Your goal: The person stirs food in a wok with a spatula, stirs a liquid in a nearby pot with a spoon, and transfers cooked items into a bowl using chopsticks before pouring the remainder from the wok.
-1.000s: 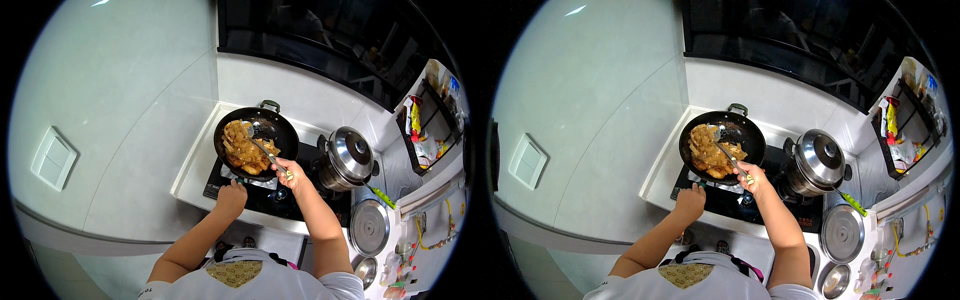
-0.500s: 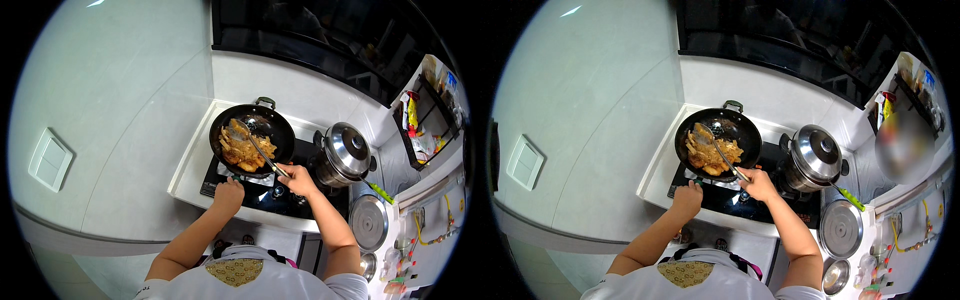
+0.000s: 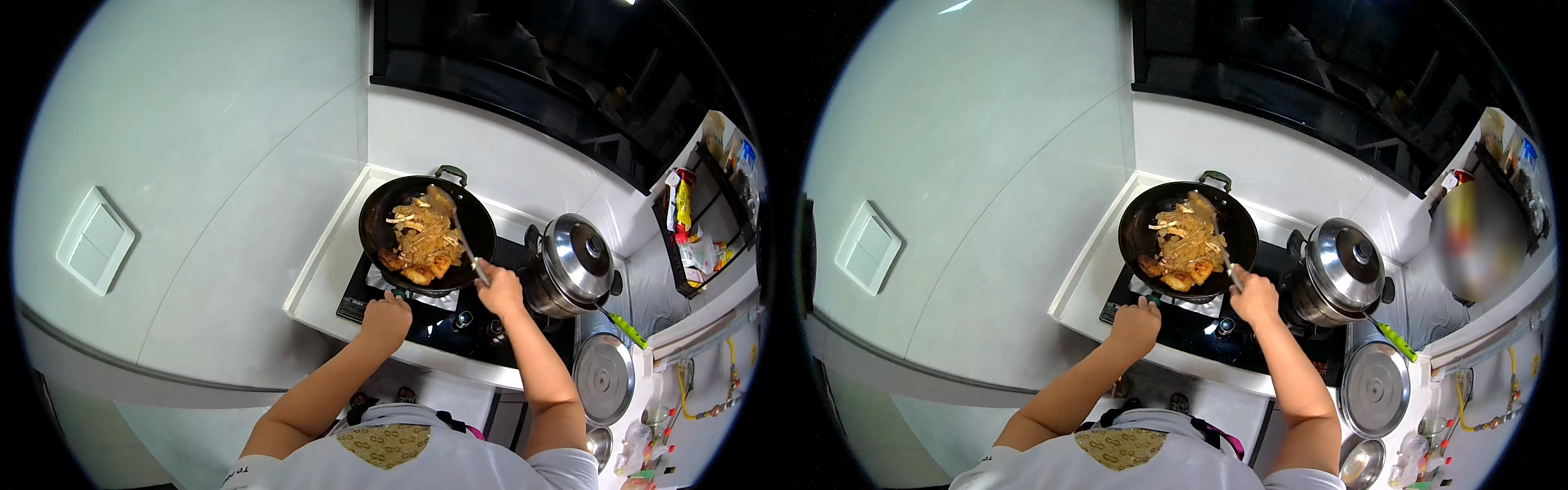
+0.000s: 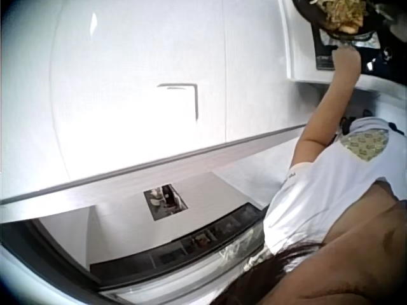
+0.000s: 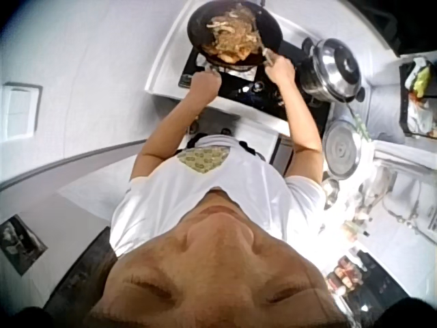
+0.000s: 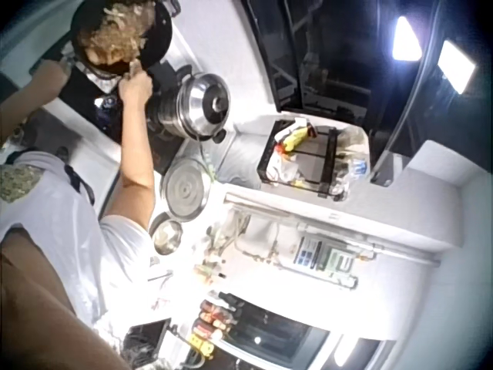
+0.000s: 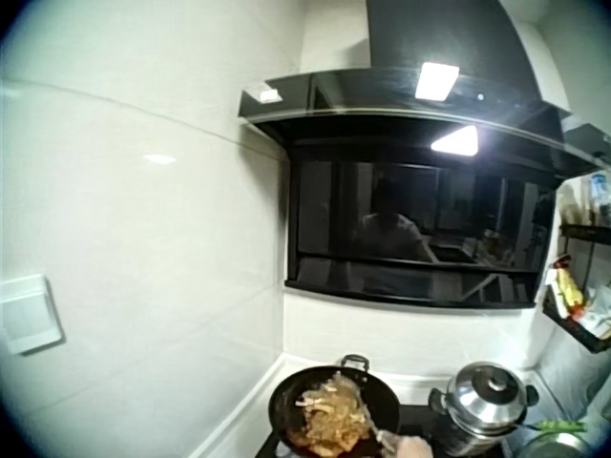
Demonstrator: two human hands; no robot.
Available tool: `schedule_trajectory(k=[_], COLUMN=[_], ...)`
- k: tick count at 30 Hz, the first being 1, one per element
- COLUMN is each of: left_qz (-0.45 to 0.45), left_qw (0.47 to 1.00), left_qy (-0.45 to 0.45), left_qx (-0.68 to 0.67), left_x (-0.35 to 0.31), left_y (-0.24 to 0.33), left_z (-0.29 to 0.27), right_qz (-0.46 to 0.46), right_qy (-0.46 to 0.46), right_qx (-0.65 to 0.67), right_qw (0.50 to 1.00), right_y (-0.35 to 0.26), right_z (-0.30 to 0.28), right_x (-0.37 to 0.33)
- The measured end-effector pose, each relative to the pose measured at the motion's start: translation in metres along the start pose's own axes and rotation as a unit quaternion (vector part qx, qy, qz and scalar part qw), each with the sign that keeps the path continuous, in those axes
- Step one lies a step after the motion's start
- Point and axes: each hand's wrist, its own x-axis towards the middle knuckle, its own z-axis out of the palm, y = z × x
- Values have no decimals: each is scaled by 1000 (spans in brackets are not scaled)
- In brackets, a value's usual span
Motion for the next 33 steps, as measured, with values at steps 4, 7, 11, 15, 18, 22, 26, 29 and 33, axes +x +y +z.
schedule_trajectory(k=[4, 7, 11, 15, 18, 22, 26, 29, 33], left_qz=[-5, 4, 8, 7, 7, 9, 6, 5, 14], left_qw=[1000, 1000, 1000, 1000, 1000, 1000, 1000, 1000, 1000], left_qy=[-19, 1, 19, 16, 5, 18, -6, -10, 6], left_qx=[-17, -9, -1, -5, -13, -1, -12, -14, -4], left_x=[4, 3, 1, 1, 2, 2, 2, 1, 2], left_y=[3, 3, 0, -1, 1, 1, 0, -1, 0], left_z=[-9, -10, -4, -2, -4, 3, -5, -7, -3], right_qz=[42, -2, -132, -292, -289, -293, -243, -211, -185], right_qy=[12, -39, -59, 10, 20, 51, 0, -58, -78], right_qx=[-17, 4, -142, -320, -369, -433, -448, -446, -406], right_qw=[999, 999, 979, 901, 883, 851, 860, 868, 891], right_y=[3, -13, -39, -18, -2, -12, -36, -48, -45], right_z=[7, 21, 16, -19, -53, -95, -123, -124, -91], right_x=[33, 47, 35, 23, 21, 14, 2, -4, 2])
